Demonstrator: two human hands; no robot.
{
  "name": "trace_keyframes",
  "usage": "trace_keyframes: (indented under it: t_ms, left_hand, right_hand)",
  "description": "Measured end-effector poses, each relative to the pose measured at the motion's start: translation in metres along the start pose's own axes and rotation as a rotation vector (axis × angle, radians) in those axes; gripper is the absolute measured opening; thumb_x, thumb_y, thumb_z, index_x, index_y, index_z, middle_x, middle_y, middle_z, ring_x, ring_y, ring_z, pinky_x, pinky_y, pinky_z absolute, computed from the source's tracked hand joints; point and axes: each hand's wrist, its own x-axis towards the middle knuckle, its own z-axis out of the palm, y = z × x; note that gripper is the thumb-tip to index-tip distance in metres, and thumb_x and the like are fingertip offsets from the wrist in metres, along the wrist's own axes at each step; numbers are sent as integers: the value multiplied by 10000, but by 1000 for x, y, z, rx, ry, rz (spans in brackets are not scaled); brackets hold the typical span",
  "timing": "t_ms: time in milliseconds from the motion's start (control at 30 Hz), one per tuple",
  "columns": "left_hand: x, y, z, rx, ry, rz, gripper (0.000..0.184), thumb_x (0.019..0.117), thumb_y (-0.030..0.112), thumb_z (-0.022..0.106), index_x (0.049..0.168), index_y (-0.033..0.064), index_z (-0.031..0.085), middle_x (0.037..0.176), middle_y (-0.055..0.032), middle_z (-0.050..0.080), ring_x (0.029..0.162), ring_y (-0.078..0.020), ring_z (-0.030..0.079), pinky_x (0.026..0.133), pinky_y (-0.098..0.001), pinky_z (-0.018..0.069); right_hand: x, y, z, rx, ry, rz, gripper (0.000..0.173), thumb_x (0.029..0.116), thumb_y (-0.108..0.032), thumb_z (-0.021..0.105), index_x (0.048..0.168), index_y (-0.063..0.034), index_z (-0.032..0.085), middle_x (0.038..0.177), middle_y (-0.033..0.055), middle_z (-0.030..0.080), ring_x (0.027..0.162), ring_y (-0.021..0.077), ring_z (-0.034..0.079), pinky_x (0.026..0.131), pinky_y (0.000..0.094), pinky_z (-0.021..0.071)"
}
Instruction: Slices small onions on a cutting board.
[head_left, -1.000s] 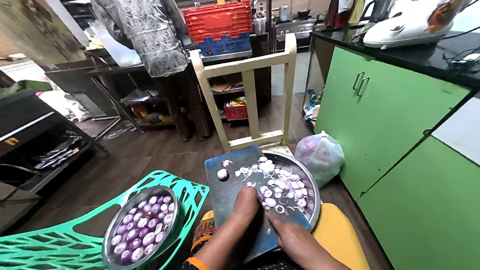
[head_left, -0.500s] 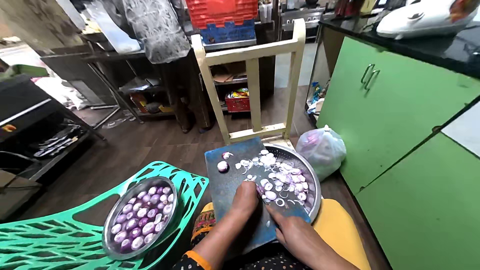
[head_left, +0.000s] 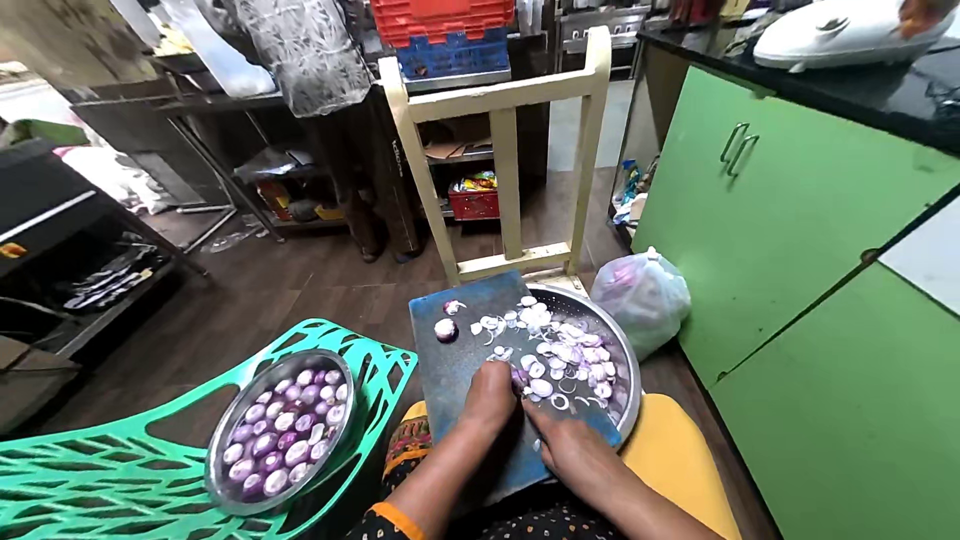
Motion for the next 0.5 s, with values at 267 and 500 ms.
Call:
trace_keyframes:
  t_ms: [267, 500]
  left_hand:
    - [-2, -2, 4, -18, 12, -1, 82, 893, 92, 708, 909, 17, 736, 994, -174, 731, 994, -346, 717, 862, -545, 595]
    - [-2, -6, 2, -66, 25, 3, 135, 949, 105, 641, 936, 13, 738, 1018, -183, 733, 1035, -345, 715, 906, -539, 586]
  right_hand:
    - [-9, -3, -7, 21, -1, -25, 638, 1024, -181, 490, 1632, -269, 318, 973, 183, 721, 918, 392, 717, 795, 577, 574]
    - [-27, 10, -9, -22, -39, -27, 668, 1016, -181, 513, 1642, -274, 300, 922, 193, 716, 886, 408, 713, 793, 586, 565]
